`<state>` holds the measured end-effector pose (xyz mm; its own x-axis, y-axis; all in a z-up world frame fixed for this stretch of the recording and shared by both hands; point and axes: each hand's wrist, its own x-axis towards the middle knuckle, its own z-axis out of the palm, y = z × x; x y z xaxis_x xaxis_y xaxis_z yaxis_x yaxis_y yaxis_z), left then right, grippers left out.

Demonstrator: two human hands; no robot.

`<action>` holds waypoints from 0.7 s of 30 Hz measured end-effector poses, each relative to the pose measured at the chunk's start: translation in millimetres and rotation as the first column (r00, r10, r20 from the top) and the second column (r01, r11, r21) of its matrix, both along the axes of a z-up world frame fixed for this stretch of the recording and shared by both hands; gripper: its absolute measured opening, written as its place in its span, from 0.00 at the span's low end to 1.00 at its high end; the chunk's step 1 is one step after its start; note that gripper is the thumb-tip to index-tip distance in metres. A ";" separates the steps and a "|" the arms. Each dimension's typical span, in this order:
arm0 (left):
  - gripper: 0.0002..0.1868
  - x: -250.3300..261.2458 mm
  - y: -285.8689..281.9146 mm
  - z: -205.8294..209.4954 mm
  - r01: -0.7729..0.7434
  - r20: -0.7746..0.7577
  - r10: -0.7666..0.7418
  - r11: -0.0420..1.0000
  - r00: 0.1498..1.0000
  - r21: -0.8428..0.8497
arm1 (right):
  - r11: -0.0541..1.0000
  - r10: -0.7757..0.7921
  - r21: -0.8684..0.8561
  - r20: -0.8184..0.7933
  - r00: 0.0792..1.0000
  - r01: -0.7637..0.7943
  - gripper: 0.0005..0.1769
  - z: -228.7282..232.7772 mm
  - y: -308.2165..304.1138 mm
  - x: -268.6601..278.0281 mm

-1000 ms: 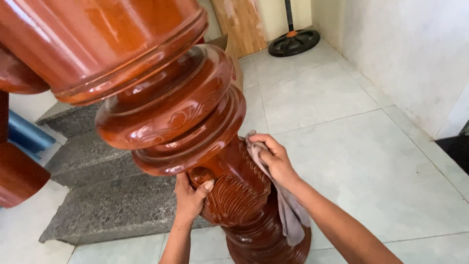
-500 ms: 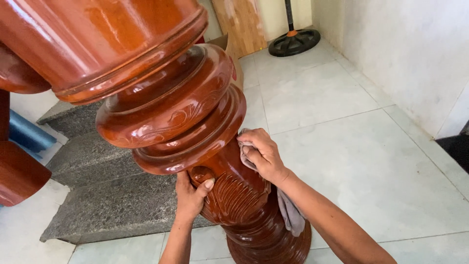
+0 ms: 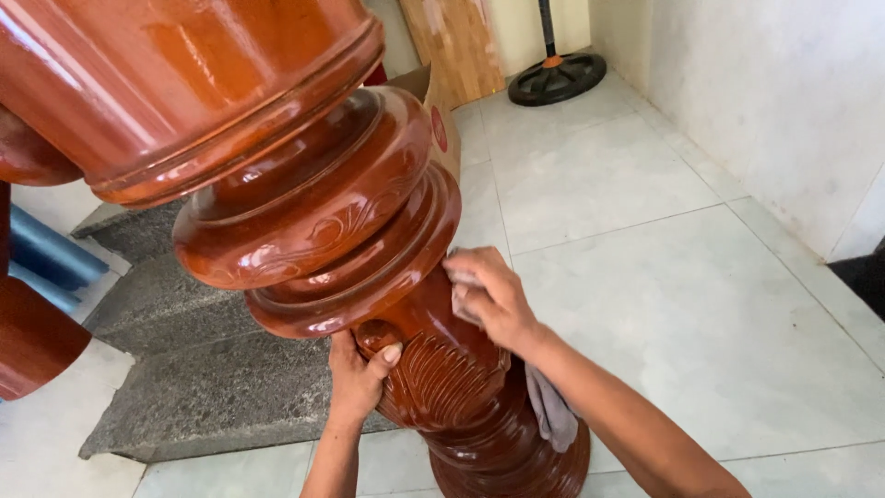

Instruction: The recorder is cleaning and polishing a large wooden staircase banister post using a cloth.

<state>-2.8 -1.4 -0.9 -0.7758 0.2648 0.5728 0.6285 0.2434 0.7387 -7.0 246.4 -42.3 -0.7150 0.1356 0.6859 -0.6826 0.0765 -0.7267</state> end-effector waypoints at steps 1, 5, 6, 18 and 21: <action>0.45 0.0 0.5 0.5 0.002 -0.003 -0.001 1.000 1.000 0.002 | 1.000 -0.001 0.002 -0.003 1.000 0.002 0.16 1.8 -6.2 6.3; 0.46 -1.5 0.3 -0.2 -0.010 0.010 0.010 1.000 1.000 0.008 | 0.955 -0.115 0.192 -0.466 0.877 0.227 0.14 0.0 -26.7 46.7; 0.46 -2.3 -0.7 -1.5 -0.038 0.019 0.038 0.999 0.999 -0.018 | 0.934 -0.096 0.241 -0.542 0.835 0.264 0.14 -3.5 -31.1 60.7; 0.44 -9.2 -12.0 -17.5 -0.084 -0.037 0.081 0.993 0.996 -0.082 | 0.907 0.385 -0.302 0.307 0.871 -0.294 0.31 -16.9 25.8 -15.4; 0.45 -10.4 -9.1 -14.6 -0.017 0.015 0.017 0.999 1.000 -0.029 | 0.821 0.503 -0.457 0.291 0.814 -0.344 0.30 -35.9 28.1 -38.7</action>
